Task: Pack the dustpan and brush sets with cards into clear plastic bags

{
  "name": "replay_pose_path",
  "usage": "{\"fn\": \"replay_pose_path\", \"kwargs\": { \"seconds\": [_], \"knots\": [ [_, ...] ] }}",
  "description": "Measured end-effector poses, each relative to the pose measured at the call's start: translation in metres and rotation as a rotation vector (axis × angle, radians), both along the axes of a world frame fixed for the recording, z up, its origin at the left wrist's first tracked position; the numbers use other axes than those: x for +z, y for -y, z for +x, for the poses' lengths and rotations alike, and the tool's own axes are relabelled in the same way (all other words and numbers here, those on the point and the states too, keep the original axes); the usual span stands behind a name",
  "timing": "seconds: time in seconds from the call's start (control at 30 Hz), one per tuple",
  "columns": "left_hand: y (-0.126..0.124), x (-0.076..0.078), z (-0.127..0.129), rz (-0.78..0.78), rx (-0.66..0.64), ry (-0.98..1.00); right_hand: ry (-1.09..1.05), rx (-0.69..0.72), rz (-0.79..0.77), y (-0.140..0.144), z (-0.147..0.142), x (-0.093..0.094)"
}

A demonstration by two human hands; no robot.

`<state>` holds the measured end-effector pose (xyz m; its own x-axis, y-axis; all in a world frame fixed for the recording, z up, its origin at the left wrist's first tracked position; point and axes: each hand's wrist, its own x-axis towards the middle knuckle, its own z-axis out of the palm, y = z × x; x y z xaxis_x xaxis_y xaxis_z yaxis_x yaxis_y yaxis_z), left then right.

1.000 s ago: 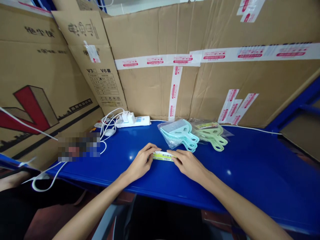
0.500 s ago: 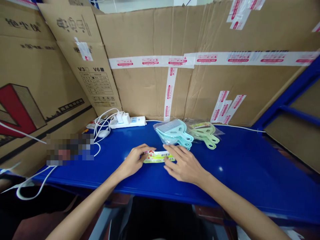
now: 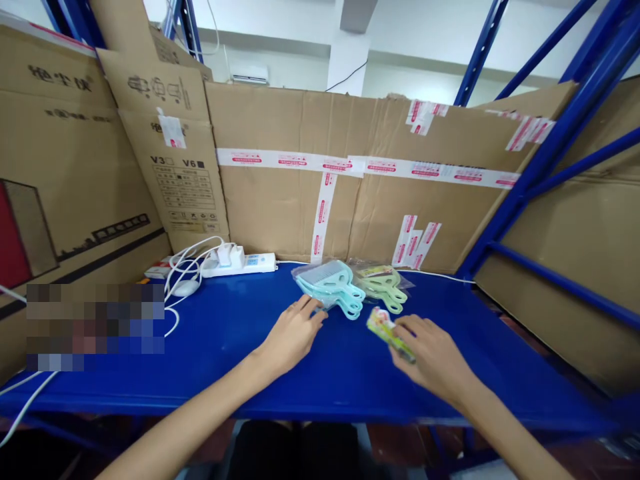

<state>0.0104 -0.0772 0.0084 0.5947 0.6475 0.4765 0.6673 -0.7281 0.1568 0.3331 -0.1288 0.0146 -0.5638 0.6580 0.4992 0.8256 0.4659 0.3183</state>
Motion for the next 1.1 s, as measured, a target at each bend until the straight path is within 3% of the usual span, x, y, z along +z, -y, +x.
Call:
{"fn": "replay_pose_path", "kwargs": {
  "seconds": [0.1, 0.2, 0.33, 0.5, 0.7, 0.8, 0.9, 1.0, 1.1],
  "knots": [
    [-0.011, -0.008, 0.022, 0.234, 0.056, -0.265, 0.162, -0.18, -0.1, -0.003, 0.053, -0.001],
    [-0.026, -0.021, 0.037, 0.372, 0.097, -0.397, 0.195, -0.221, -0.079, -0.008, 0.064, -0.001],
    [-0.044, -0.037, 0.036, 0.52, 0.15, -0.478, 0.083, -0.141, 0.058, -0.03, 0.027, 0.01],
    [-0.06, -0.047, 0.002, 0.625, 0.089, -0.45, 0.141, 0.115, 0.049, -0.084, -0.027, 0.004],
    [-0.064, -0.032, -0.042, 0.583, -0.011, -0.221, 0.033, 0.245, 0.137, -0.107, -0.057, -0.01],
    [-0.062, -0.025, -0.05, 0.577, -0.032, -0.127, -0.001, 0.311, 0.194, -0.108, -0.06, -0.01],
    [-0.06, -0.026, -0.054, 0.563, -0.047, -0.086, 0.008, 0.276, 0.227, -0.113, -0.059, -0.012],
    [-0.067, -0.025, -0.058, 0.506, -0.067, -0.087, 0.094, 0.215, 0.137, -0.126, -0.061, -0.007],
    [-0.088, -0.006, -0.063, 0.381, -0.061, -0.037, 0.179, 0.162, -0.024, -0.146, -0.071, 0.019]
  ]
}}
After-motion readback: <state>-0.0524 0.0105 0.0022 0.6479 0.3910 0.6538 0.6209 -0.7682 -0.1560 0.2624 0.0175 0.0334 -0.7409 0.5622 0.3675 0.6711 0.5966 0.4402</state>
